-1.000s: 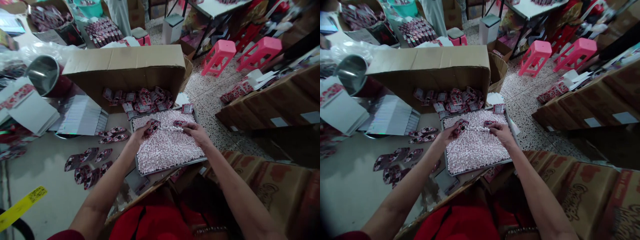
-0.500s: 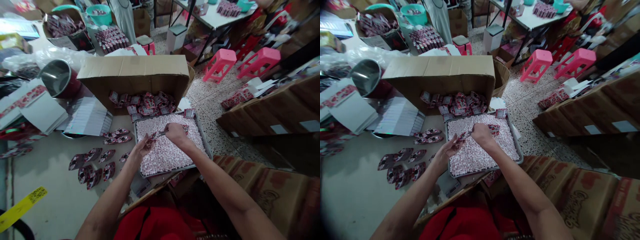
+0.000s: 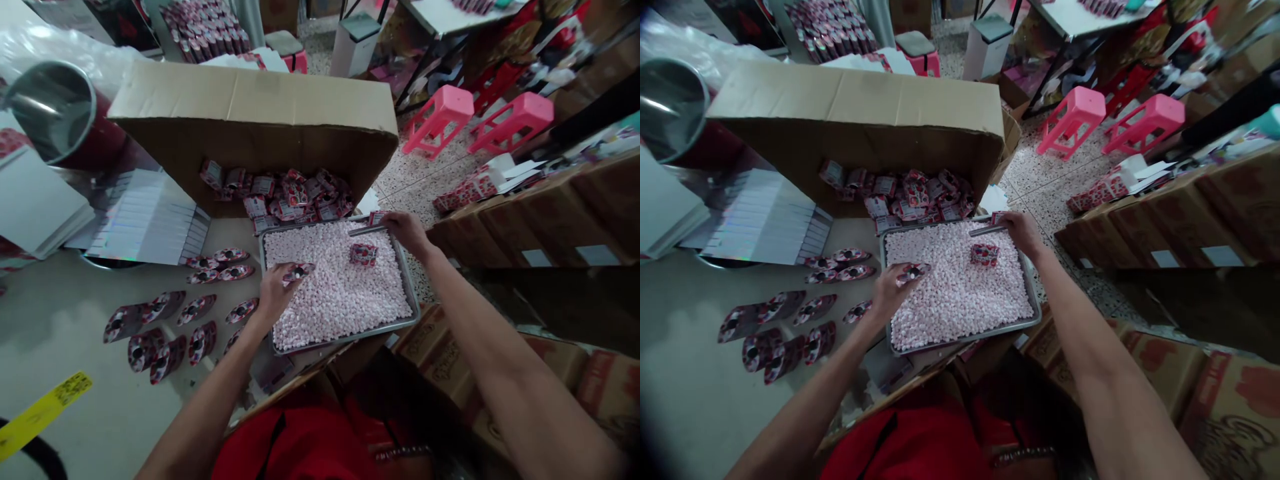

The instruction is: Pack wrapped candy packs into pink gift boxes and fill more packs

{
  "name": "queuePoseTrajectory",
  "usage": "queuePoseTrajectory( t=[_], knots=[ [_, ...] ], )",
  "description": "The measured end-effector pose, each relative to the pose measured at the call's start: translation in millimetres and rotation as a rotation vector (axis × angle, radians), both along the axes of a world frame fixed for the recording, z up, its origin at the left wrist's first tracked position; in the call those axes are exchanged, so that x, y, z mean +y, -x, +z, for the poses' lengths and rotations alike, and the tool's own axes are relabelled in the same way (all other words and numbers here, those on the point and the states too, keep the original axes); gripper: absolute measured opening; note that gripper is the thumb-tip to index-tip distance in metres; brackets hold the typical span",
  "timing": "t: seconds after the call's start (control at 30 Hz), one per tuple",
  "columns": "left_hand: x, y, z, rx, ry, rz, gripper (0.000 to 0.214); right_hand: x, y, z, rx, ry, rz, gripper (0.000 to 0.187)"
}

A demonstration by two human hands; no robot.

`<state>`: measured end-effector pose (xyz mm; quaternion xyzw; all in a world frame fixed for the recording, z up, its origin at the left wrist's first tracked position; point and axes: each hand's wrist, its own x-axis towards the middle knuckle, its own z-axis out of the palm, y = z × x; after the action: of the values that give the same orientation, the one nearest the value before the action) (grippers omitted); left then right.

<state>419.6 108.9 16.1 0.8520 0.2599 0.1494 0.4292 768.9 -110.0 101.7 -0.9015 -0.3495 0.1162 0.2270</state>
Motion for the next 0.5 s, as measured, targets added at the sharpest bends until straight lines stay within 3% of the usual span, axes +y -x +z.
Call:
queuePoseTrajectory(
  t=[0.1,0.27,0.37,0.5],
  knots=[
    [10.4,14.8,4.6,-0.023,-0.01,0.117,0.029,34.3,-7.5,-39.8,0.179,-0.014,0.095,0.02],
    [25.5,11.6,0.4,0.026,-0.035,0.191,0.033,86.8,39.3,-86.5,0.515,0.041,0.429,0.016],
    [23.0,7.1,-0.1,0.045,-0.085,0.188,0.037,91.0,54.9,-94.1,0.59,0.041,0.461,0.016],
    [12.9,7.6,10.3,0.121,-0.161,0.131,0.04,77.3,41.1,-79.6,0.726,0.025,0.365,0.032]
  ],
)
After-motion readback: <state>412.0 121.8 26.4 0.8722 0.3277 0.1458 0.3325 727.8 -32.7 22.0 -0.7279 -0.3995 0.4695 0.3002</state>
